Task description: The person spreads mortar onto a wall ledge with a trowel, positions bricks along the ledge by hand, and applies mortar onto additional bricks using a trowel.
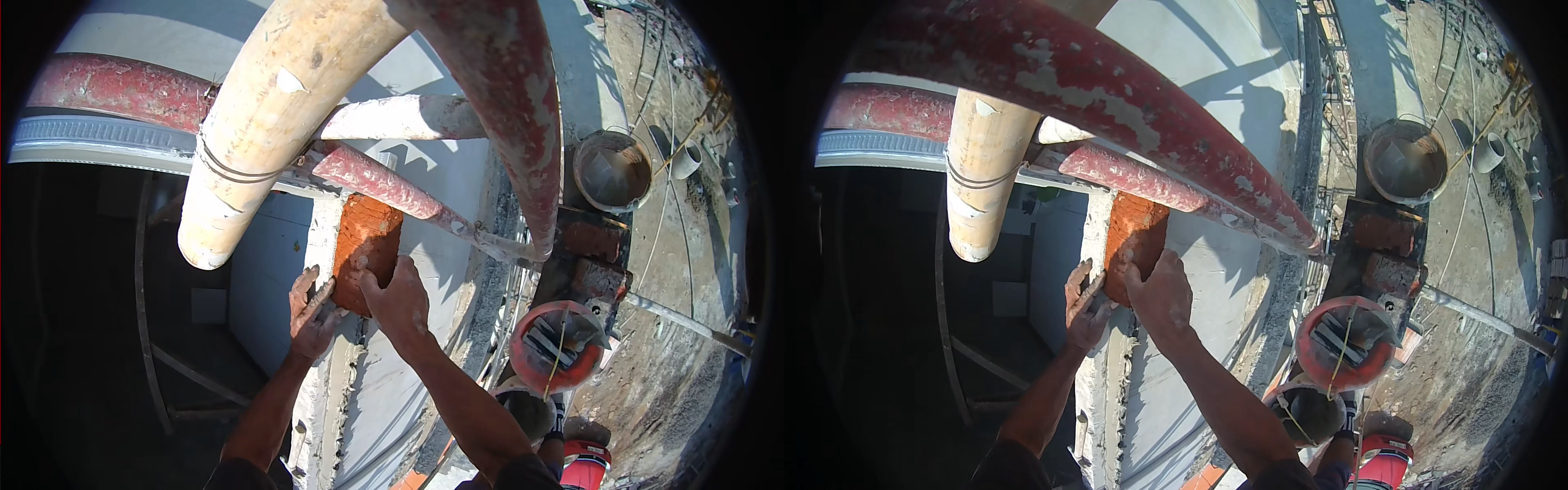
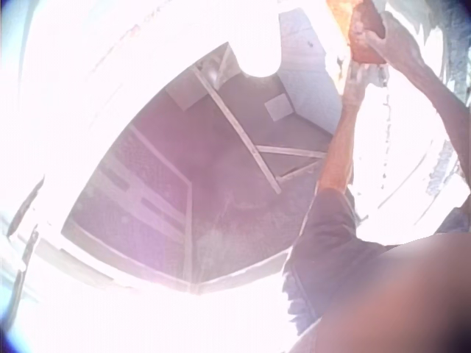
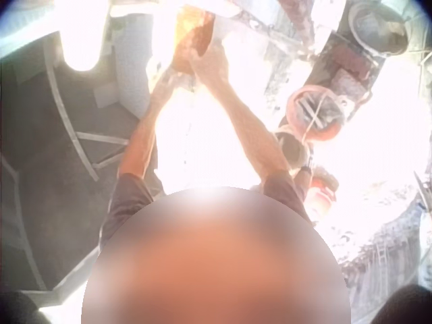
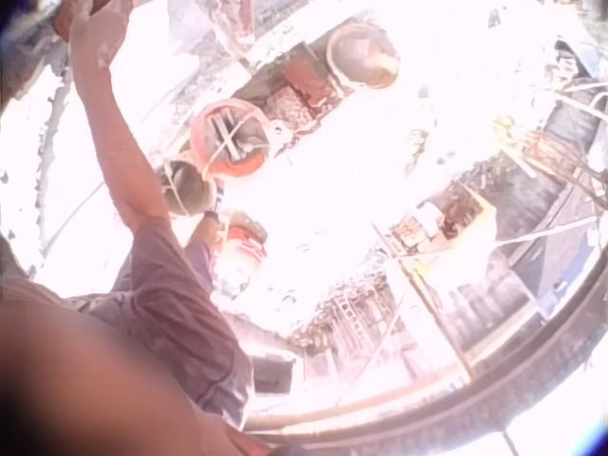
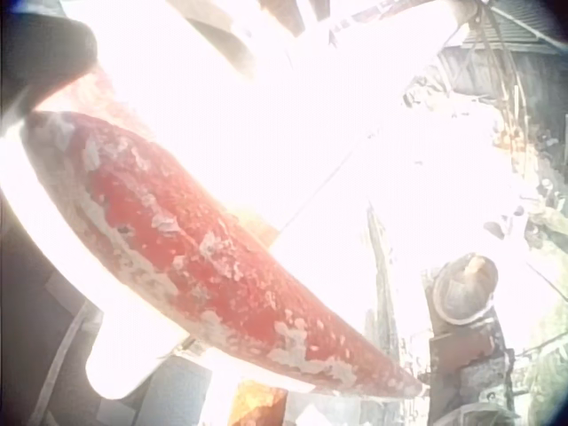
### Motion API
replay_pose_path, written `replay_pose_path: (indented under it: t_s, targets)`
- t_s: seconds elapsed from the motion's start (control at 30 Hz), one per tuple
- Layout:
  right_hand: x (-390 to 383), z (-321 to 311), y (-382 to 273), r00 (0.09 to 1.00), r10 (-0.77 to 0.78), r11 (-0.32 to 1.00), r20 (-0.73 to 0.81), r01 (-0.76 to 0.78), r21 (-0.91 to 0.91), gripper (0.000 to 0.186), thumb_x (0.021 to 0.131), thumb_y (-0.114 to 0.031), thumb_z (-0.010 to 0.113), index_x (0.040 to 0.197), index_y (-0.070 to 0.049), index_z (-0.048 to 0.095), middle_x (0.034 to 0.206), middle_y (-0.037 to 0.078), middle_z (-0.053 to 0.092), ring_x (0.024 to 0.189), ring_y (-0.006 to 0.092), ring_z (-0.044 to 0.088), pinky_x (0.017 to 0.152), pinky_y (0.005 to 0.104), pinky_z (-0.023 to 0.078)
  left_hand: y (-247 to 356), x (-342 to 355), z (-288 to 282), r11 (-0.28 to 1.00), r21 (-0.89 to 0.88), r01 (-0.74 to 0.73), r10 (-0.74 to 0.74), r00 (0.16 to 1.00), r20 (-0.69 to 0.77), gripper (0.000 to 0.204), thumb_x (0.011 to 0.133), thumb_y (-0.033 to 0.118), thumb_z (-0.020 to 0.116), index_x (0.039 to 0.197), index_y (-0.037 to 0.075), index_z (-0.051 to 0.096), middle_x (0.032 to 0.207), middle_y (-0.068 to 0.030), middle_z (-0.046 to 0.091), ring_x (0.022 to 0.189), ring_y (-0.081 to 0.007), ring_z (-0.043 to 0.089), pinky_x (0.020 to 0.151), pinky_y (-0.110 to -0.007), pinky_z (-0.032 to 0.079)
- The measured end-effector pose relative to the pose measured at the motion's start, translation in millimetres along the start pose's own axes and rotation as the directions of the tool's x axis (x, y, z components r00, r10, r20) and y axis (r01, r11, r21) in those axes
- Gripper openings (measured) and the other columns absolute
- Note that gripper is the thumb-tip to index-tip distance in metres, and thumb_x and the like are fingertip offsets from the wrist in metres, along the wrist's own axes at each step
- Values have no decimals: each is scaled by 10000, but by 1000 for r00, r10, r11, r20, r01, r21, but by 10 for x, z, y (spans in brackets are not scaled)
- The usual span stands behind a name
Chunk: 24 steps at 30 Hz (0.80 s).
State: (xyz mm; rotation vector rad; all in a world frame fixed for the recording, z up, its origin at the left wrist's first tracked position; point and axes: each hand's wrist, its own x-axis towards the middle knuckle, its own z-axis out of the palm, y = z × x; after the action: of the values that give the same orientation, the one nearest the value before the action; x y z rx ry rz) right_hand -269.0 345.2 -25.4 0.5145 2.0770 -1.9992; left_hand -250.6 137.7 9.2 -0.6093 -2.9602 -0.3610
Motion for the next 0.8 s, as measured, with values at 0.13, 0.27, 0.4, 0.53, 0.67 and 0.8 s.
replay_pose_path:
  t_s: [0.13,0.27,0.4,0.53,0.67,0.8]
  targets:
    - [10,33,23,997,-35,999,-68,36,4,510,848,-323,657,1101,96,512,1041,285,611,983,416,628,880,454,506,-21,16,-9,998,-46,-30,29,999,-19,574,732,192,805,1281,136,648,1440,-161,465,1332,-383,408,1104,-479,337]
    - [10,14,-13,997,-47,999,-67,48,13,512,865,-323,656,1096,107,502,1043,295,603,980,417,630,878,463,511,1,22,-21,1000,0,2,-2,1000,4,564,736,181,796,1279,133,649,1442,-160,459,1337,-384,399,1106,-478,330]
    - [10,-4,-13,998,-26,999,-60,27,18,526,865,-326,657,1108,112,500,1043,292,606,971,416,636,871,459,515,-8,13,1,1000,-14,2,-2,1000,1,557,739,180,789,1274,113,649,1442,-159,455,1343,-381,390,1106,-475,327]
    - [3,-2,-28,996,-26,1000,-84,25,-15,529,852,-325,663,1102,114,508,1024,284,619,941,410,648,850,453,526,12,-1,0,1000,10,8,-8,1000,6,550,743,176,786,1271,102,650,1442,-158,453,1342,-380,388,1103,-475,325]
    - [1,-7,-52,996,-4,1000,-85,2,-18,532,840,-330,667,1094,112,516,1016,283,628,936,404,658,848,444,532,10,-15,-24,1000,16,23,-24,999,36,535,797,215,749,1306,108,625,1457,-167,419,1356,-365,363,1128,-464,294]
    - [47,0,-43,998,6,999,-69,-9,-36,567,825,-367,667,1095,109,518,1022,290,637,956,409,660,856,441,530,6,13,-37,999,35,31,-33,998,55,522,839,220,728,1334,114,602,1474,-166,386,1366,-342,349,1150,-436,283]
